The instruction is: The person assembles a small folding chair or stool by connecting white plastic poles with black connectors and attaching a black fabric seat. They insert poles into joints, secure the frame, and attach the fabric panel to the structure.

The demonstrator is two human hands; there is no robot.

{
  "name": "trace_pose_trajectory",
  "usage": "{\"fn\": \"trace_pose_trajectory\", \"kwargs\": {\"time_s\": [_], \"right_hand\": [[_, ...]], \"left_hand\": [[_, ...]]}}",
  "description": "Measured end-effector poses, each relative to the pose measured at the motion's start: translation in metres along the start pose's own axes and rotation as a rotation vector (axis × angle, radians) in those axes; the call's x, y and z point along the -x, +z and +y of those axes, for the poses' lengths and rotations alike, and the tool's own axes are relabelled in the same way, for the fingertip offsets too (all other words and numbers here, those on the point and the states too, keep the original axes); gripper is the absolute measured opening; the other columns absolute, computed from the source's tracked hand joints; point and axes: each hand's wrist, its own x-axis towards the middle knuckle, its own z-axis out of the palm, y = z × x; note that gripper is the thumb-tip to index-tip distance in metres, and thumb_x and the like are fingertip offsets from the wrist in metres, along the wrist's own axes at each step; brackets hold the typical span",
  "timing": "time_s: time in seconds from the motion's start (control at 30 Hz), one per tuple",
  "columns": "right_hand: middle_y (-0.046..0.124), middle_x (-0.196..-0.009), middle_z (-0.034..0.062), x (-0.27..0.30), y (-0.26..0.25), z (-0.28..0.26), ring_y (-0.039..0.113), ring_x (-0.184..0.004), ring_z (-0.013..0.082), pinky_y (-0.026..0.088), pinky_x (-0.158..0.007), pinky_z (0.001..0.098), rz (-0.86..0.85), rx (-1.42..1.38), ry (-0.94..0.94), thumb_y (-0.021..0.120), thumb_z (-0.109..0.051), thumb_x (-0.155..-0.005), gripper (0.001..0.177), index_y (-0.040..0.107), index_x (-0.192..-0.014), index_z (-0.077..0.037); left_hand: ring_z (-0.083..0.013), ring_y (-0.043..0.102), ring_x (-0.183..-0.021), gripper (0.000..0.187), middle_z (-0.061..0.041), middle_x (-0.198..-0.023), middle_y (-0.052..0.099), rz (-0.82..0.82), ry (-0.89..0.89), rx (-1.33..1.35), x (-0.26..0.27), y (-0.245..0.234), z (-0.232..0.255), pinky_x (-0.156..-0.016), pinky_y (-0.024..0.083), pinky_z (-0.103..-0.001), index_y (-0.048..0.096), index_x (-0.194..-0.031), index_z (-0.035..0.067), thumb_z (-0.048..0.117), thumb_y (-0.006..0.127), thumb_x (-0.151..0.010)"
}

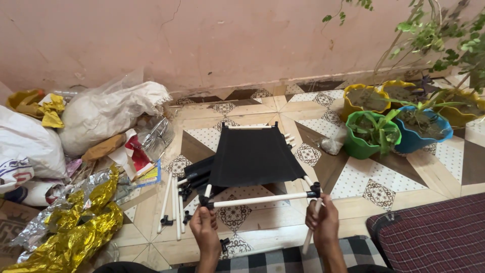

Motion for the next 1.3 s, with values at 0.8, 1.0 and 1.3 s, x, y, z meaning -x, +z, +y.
{"fn": "trace_pose_trajectory", "kwargs": {"time_s": [0.8,1.0,1.3], "right_hand": [[0.053,-0.065,-0.0013,-0.058,-0.061,0.010,0.033,-0.040,0.0067,0.024,-0.032,0.0205,0.078,-0.377,0.494,0.051,-0.019,-0.098,0.037,0.055,-0.123,0.008],[0.052,-0.064,-0.0009,-0.056,-0.061,0.016,0.028,-0.037,0.0069,0.024,-0.031,0.0221,0.042,-0.347,0.445,0.052,-0.018,-0.098,0.037,0.054,-0.123,0.010],[0.050,-0.063,-0.0025,-0.056,-0.058,0.006,0.029,-0.037,0.0064,0.023,-0.031,0.0221,0.040,-0.360,0.443,0.051,-0.018,-0.098,0.038,0.054,-0.123,0.011]], "left_hand": [[-0.0058,0.037,-0.054,0.049,0.006,-0.062,0.048,-0.288,0.002,-0.004,0.010,0.003,-0.003,-0.049,0.028,-0.025,0.069,-0.095,0.003,0.050,0.056,-0.100],[-0.0088,0.062,-0.069,0.056,-0.001,-0.076,0.068,-0.268,0.180,-0.136,0.012,0.011,0.005,-0.062,0.050,-0.024,0.069,-0.093,-0.001,0.053,0.054,-0.102],[-0.0055,0.052,-0.063,0.054,0.002,-0.072,0.062,-0.310,0.026,-0.060,0.014,0.015,0.012,-0.057,0.041,-0.023,0.068,-0.095,0.003,0.054,0.050,-0.101]]}}
